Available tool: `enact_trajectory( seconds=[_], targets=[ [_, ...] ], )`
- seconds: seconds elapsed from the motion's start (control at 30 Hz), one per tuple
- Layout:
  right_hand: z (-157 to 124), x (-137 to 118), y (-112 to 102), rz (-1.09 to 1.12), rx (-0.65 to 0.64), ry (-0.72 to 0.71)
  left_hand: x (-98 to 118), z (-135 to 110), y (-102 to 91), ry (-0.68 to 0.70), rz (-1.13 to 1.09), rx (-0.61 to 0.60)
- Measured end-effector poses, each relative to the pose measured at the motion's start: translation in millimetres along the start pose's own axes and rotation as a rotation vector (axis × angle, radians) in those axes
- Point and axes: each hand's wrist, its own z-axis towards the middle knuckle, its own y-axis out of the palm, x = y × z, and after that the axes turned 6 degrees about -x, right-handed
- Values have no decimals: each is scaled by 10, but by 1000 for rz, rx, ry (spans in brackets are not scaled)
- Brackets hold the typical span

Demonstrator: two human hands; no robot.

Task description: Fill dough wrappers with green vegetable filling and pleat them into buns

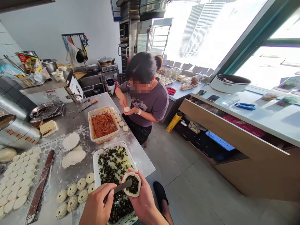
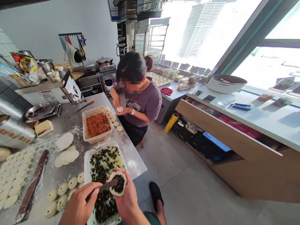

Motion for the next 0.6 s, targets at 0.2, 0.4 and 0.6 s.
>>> enact_trajectory(
  seconds=[0.2,0.4,0.6],
  targets=[
    [23,33,-54,19,35,-4,-22,-4,12,73,58,-20],
    [54,24,-65,20,25,27,-140,-100,87,236,315,158],
    [-105,-302,-93,-43,49,96,-298,-324,218,236,442,169]
  ],
)
